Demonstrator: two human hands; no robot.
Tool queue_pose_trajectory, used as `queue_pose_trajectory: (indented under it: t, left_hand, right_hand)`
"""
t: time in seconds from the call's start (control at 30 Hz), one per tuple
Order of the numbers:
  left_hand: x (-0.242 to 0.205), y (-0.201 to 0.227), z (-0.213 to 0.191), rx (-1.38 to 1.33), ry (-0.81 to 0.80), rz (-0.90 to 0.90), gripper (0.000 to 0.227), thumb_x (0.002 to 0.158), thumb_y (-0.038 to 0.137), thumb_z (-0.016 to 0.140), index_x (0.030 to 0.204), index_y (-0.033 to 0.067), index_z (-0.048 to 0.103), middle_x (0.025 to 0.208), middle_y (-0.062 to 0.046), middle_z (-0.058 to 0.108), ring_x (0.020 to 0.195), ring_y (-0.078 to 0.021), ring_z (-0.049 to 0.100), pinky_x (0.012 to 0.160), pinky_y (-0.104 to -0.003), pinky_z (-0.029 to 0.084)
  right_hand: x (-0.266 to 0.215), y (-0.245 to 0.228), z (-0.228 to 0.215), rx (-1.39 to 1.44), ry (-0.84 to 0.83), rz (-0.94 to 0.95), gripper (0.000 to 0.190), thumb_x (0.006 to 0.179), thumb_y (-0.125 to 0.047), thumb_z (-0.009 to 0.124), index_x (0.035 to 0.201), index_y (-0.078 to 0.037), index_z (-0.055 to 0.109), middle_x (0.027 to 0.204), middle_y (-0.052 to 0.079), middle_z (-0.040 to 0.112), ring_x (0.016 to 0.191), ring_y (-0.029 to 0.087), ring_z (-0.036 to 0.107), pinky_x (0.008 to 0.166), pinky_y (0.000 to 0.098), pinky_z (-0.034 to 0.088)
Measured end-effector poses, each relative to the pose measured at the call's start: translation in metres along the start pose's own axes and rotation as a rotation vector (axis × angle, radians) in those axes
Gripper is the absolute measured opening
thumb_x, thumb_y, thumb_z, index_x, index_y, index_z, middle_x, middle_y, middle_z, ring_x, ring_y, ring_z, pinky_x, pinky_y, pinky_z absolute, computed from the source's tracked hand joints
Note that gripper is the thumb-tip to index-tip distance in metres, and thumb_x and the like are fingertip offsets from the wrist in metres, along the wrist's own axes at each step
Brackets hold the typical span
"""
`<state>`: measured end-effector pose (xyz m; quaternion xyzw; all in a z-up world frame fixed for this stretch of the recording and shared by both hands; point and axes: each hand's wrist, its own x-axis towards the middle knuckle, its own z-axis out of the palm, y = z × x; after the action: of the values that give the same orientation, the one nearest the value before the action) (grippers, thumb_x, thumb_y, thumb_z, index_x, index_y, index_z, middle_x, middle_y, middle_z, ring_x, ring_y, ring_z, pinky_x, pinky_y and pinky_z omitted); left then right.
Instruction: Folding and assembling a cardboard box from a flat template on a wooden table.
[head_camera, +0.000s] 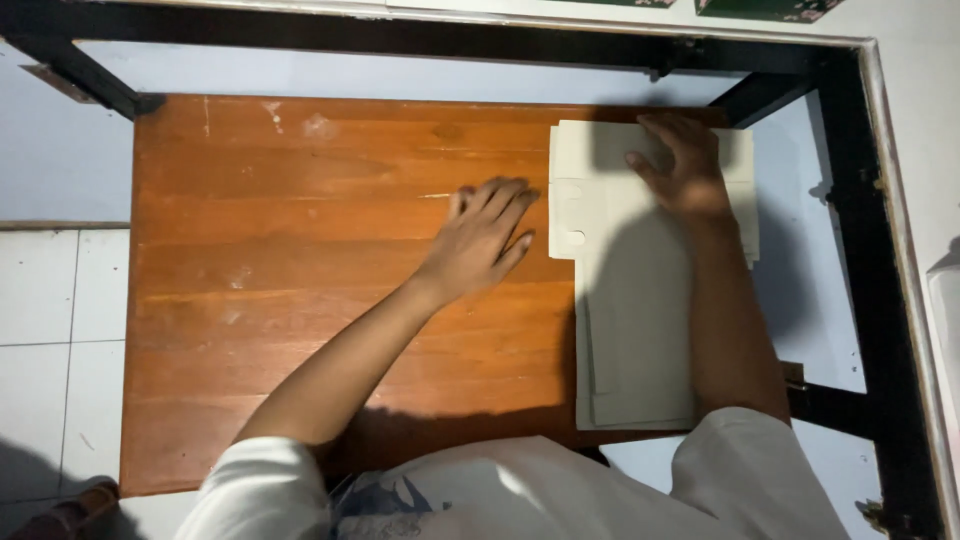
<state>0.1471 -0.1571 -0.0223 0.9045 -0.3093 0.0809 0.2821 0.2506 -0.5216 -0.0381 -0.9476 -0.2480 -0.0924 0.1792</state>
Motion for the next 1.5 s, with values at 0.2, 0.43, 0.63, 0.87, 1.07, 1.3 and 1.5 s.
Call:
queue_pose_trajectory:
  t: [0.2, 0.43, 0.63, 0.87, 1.07, 1.3, 1.5]
  left_hand:
    - [0.035, -0.005, 0.013, 0.138, -0.139, -0.020, 0.056, 0.108, 0.042, 0.045, 0.154, 0.0110, 0.042, 0.155, -0.012, 0.045, 0.144, -0.0282, 0.034, 0.103, -0.044, 0.026]
    - [0.032, -0.012, 0.017, 0.107, -0.121, 0.035, 0.055, 0.104, 0.039, 0.052, 0.154, 0.0165, 0.047, 0.158, -0.011, 0.044, 0.147, -0.0325, 0.034, 0.105, -0.048, 0.028]
    - [0.034, -0.010, 0.012, 0.112, -0.195, 0.047, 0.057, 0.107, 0.039, 0.047, 0.157, 0.0134, 0.039, 0.164, -0.009, 0.038, 0.150, -0.0279, 0.031, 0.105, -0.046, 0.024]
    - [0.036, -0.007, 0.009, 0.108, -0.238, 0.030, 0.058, 0.110, 0.038, 0.040, 0.163, 0.0153, 0.028, 0.165, -0.007, 0.039, 0.152, -0.0269, 0.030, 0.107, -0.048, 0.020]
    - [0.031, -0.016, 0.024, 0.227, -0.029, 0.159, 0.051, 0.110, 0.043, 0.036, 0.153, 0.0194, 0.048, 0.160, -0.002, 0.048, 0.147, -0.0305, 0.039, 0.094, -0.046, 0.031]
    - [0.031, -0.015, 0.026, 0.250, -0.025, 0.160, 0.048, 0.109, 0.044, 0.041, 0.148, 0.0225, 0.057, 0.160, -0.002, 0.047, 0.147, -0.0284, 0.037, 0.097, -0.047, 0.031]
    - [0.031, -0.017, 0.028, 0.239, -0.040, 0.159, 0.047, 0.109, 0.043, 0.041, 0.150, 0.0246, 0.055, 0.161, -0.003, 0.046, 0.147, -0.0298, 0.037, 0.095, -0.047, 0.031]
  right_hand:
    - [0.001, -0.006, -0.016, -0.017, 0.088, -0.166, 0.050, 0.101, -0.023, 0.074, 0.146, -0.005, 0.061, 0.141, 0.017, 0.063, 0.129, 0.040, 0.058, 0.109, 0.0534, 0.040]
    - [-0.006, -0.005, -0.025, 0.028, -0.021, 0.071, 0.045, 0.102, -0.018, 0.071, 0.146, -0.017, 0.060, 0.146, 0.006, 0.061, 0.140, 0.031, 0.051, 0.123, 0.0489, 0.030]
    - [-0.011, -0.039, -0.058, 0.144, -0.031, 0.136, 0.018, 0.099, -0.016, 0.080, 0.112, -0.009, 0.071, 0.108, 0.008, 0.075, 0.112, 0.032, 0.068, 0.104, 0.0452, 0.049]
    - [-0.003, -0.095, -0.107, 0.200, -0.229, 0.355, 0.010, 0.100, -0.017, 0.074, 0.105, -0.008, 0.073, 0.108, 0.014, 0.076, 0.112, 0.035, 0.067, 0.104, 0.0480, 0.047]
    - [-0.011, -0.102, -0.130, 0.363, -0.331, 0.424, 0.008, 0.090, -0.007, 0.076, 0.089, -0.004, 0.069, 0.117, 0.009, 0.078, 0.117, 0.021, 0.073, 0.100, 0.0359, 0.055]
    - [-0.023, -0.098, -0.144, 0.279, -0.454, 0.334, 0.007, 0.090, -0.012, 0.073, 0.093, -0.009, 0.069, 0.127, 0.002, 0.077, 0.121, 0.021, 0.071, 0.088, 0.0357, 0.055]
    - [-0.032, -0.111, -0.160, 0.150, -0.543, 0.416, 0.017, 0.088, -0.015, 0.074, 0.105, -0.016, 0.075, 0.124, -0.005, 0.078, 0.115, 0.015, 0.071, 0.081, 0.0330, 0.055]
